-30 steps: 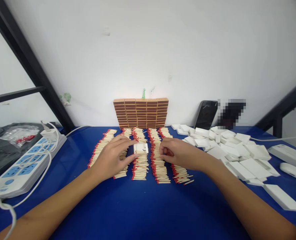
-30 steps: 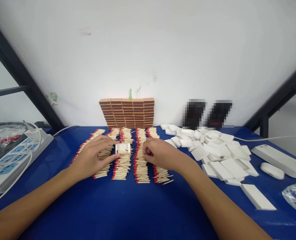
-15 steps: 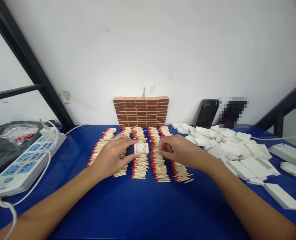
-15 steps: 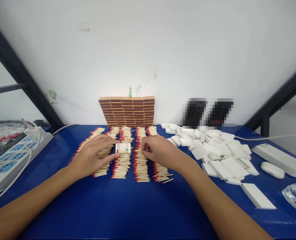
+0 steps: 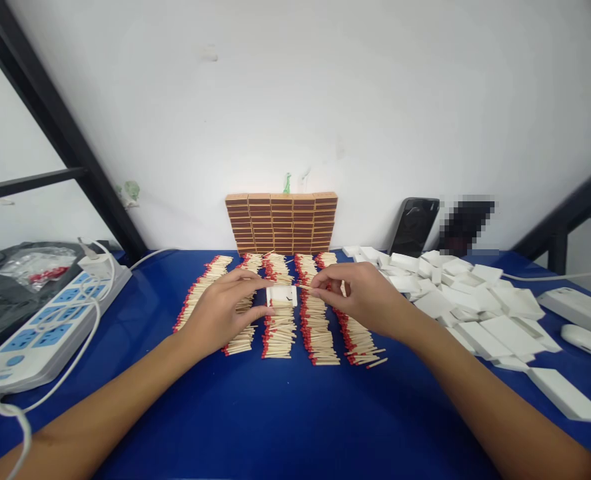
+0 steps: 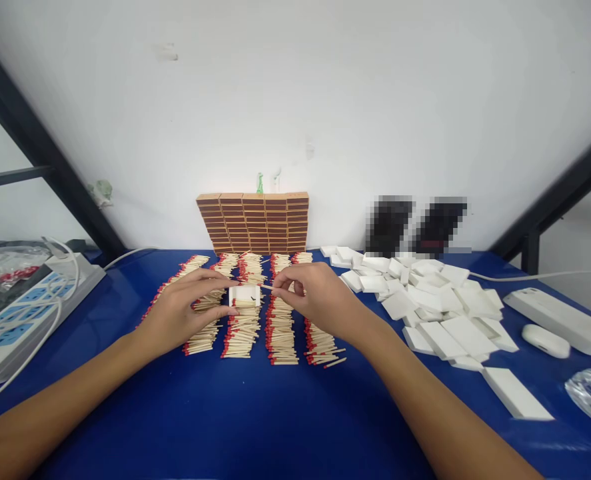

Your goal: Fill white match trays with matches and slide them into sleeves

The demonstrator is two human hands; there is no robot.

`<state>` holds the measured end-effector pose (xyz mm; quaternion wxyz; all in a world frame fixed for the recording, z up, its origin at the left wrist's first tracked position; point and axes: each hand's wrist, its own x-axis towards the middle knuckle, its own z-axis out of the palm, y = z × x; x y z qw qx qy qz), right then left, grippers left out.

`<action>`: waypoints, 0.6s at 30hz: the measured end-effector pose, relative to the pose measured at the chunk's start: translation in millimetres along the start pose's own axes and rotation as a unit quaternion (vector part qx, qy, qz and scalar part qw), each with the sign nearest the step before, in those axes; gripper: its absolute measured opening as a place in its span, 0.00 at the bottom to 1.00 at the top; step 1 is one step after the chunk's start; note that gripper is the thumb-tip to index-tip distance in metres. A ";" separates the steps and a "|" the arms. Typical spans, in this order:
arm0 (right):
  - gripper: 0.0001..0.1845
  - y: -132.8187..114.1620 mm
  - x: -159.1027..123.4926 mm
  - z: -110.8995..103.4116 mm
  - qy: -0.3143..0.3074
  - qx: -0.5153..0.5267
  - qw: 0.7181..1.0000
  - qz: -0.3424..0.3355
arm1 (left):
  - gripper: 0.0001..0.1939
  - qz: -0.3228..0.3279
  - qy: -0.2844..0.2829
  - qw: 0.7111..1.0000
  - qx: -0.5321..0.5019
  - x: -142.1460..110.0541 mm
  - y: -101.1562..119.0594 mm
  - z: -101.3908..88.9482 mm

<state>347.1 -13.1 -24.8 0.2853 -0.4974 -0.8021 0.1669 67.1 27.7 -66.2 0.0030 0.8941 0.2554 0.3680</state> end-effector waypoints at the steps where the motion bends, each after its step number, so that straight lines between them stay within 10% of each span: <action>1: 0.08 -1.5 -0.8 1.1 0.003 0.004 1.000 -0.004 | 0.21 0.000 0.001 1.000 0.001 0.1 1.0 0.1; 18: 0.05 -12.5 -7.1 31.9 0.012 -0.010 0.997 -0.070 | 0.23 -0.005 -0.014 1.000 -0.025 -4.5 15.0 3.9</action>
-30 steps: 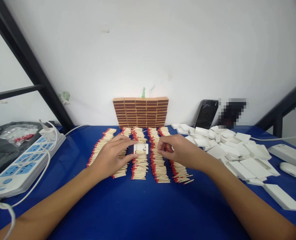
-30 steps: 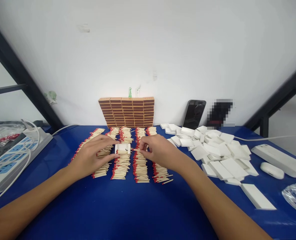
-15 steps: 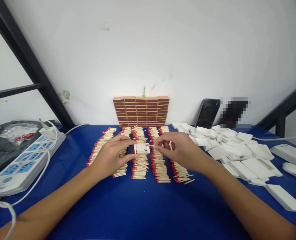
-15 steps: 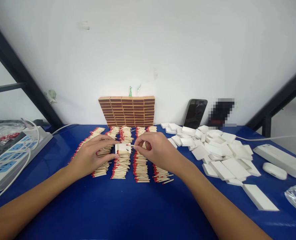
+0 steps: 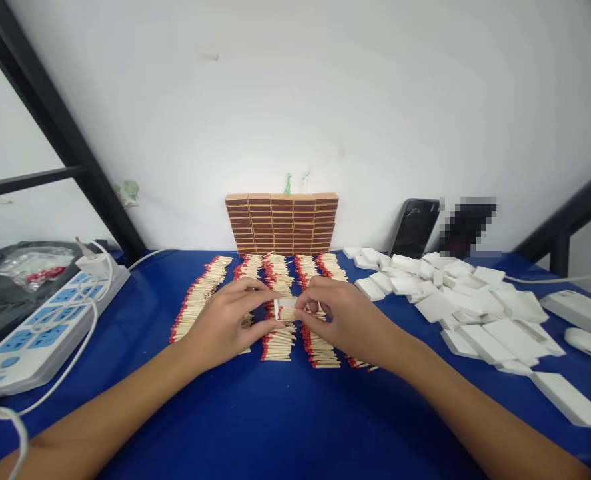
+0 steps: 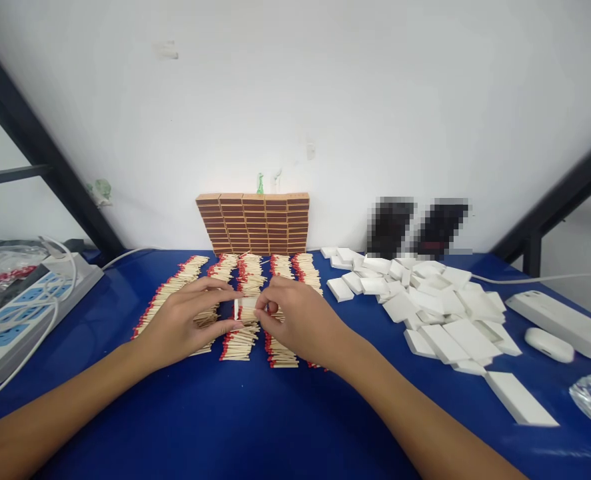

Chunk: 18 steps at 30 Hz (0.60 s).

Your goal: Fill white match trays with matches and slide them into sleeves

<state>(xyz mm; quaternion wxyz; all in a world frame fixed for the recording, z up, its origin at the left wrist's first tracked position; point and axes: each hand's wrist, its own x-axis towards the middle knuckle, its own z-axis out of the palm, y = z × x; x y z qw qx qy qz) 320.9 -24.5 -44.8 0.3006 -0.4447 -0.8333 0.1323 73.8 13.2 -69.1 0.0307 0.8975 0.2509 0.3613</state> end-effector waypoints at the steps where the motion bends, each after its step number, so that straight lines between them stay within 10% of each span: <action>1: 0.05 -0.1 0.0 1.3 0.000 0.000 1.000 -0.001 | 0.23 -0.002 -0.003 1.000 -0.003 -0.2 0.2 0.2; 13: 0.06 9.0 1.9 -16.3 0.048 -0.029 0.998 -0.003 | 0.22 0.016 0.028 0.999 0.022 5.7 -4.1 -2.1; 18: 0.06 23.6 1.1 -30.5 -0.079 -0.058 0.993 0.060 | 0.21 0.019 0.036 0.998 0.045 7.4 -8.5 -4.0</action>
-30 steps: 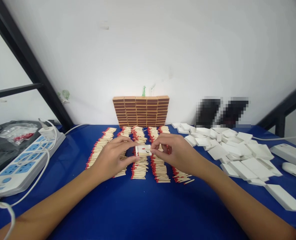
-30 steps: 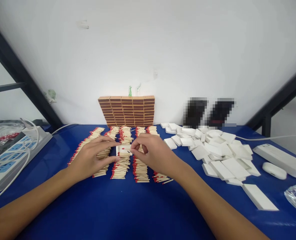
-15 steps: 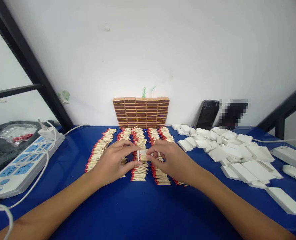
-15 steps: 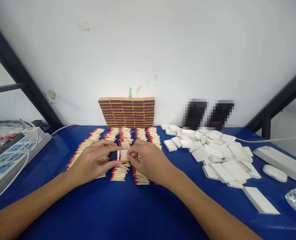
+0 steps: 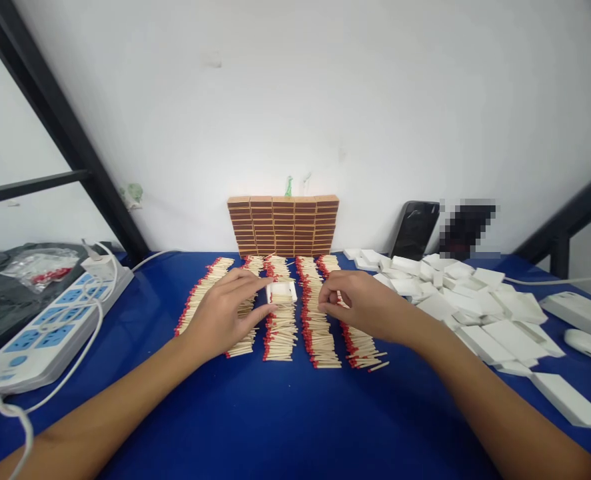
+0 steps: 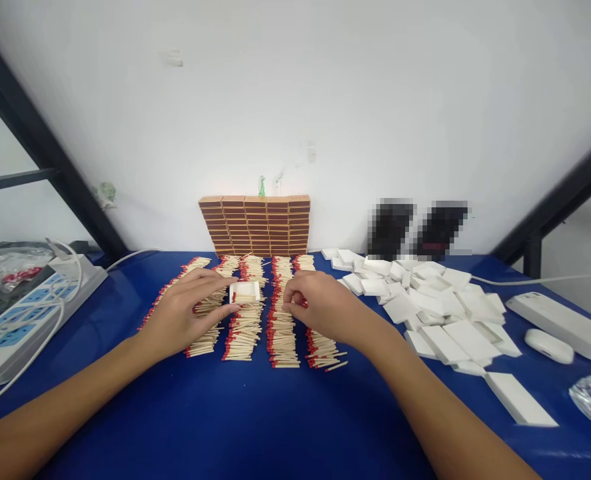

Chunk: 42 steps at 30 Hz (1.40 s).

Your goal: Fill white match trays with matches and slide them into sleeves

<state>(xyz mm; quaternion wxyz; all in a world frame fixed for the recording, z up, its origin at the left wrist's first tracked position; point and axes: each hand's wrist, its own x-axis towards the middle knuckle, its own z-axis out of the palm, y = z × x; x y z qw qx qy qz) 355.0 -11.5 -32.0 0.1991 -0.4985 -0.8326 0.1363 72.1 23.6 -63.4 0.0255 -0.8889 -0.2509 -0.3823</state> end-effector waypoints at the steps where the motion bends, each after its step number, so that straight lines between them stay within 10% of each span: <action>1: 0.05 2.4 0.0 -0.4 -0.025 0.006 1.000 0.004 | 0.21 0.000 0.000 1.000 0.001 -0.1 -0.5 0.0; 21: 0.07 6.5 -0.7 11.4 -0.097 0.022 0.995 0.025 | 0.21 0.006 -0.021 1.000 -0.008 -1.1 -1.1 0.9; 42: 0.03 -27.9 -2.9 29.8 0.041 -0.087 0.993 -0.071 | 0.22 0.018 -0.030 0.998 -0.058 -3.3 18.9 3.3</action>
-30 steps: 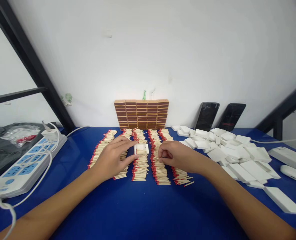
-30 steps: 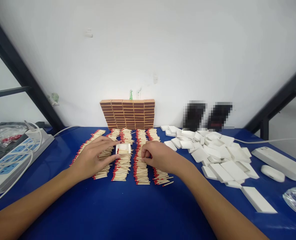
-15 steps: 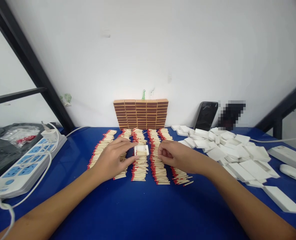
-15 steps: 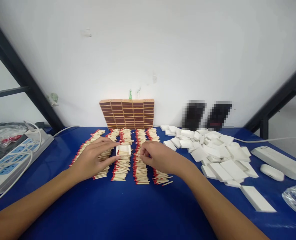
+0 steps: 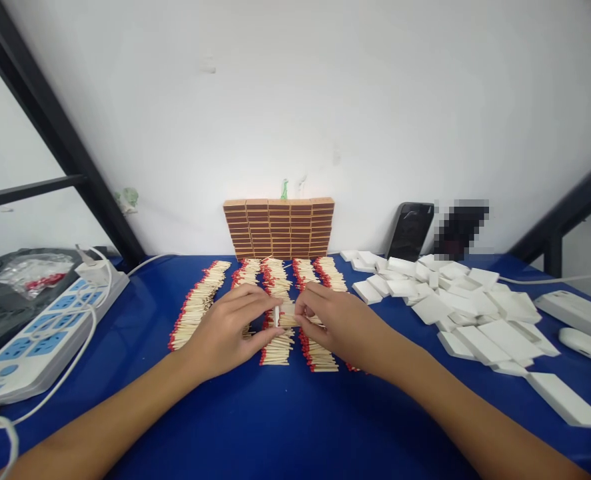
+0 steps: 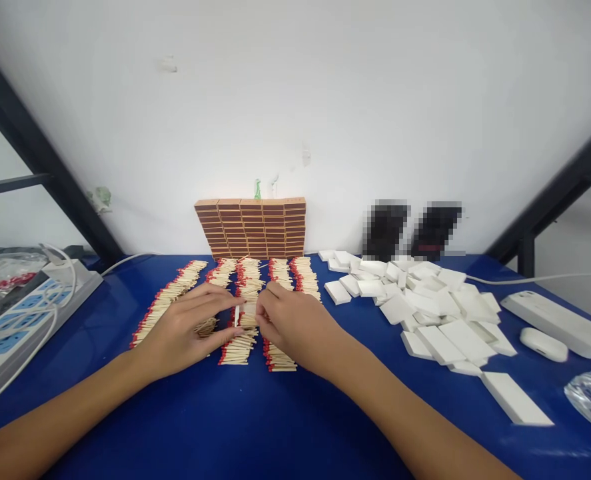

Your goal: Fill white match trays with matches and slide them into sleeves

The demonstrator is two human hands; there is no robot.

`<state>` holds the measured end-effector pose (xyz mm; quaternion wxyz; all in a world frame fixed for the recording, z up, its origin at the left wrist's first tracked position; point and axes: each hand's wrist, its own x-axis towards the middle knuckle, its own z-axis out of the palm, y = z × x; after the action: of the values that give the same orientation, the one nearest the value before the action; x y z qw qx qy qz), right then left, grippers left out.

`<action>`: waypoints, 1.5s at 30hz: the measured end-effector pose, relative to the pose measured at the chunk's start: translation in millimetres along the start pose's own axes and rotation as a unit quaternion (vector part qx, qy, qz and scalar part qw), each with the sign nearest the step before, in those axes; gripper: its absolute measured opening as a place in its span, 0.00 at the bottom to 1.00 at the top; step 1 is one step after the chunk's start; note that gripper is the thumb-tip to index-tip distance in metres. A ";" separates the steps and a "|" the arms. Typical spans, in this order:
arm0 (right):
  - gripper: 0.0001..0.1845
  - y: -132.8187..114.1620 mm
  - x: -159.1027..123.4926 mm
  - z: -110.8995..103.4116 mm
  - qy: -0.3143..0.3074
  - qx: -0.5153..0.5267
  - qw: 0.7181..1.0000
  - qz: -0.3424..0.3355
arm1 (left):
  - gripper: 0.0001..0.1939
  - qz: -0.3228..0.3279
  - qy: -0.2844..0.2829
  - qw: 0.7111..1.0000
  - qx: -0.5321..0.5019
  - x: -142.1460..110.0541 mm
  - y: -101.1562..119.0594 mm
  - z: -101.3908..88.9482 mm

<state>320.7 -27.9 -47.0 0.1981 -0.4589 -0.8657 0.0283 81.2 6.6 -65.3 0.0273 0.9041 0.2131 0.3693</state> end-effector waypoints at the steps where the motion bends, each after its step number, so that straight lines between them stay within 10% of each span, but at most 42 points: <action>1: 0.03 -0.1 0.0 1.5 0.004 -0.013 1.000 -0.002 | 0.21 0.001 0.000 1.000 -0.003 -0.3 0.3 0.2; 23: 0.05 6.9 1.1 -9.2 0.050 0.054 0.997 0.009 | 0.19 -0.053 0.009 0.999 -0.006 0.3 -1.9 0.4; 31: 0.05 29.5 -6.0 -29.6 -0.128 0.091 0.985 0.073 | 0.19 -0.049 0.036 0.998 0.020 1.8 -3.4 -1.8; 45: 0.07 20.5 -8.3 -26.5 -0.184 0.093 0.972 0.115 | 0.18 -0.041 0.025 0.999 0.026 2.1 -3.1 -0.2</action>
<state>350.6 -26.2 -30.0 0.0726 -0.5219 -0.8223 0.2147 81.2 10.2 -64.4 0.0135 0.8856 0.2605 0.3842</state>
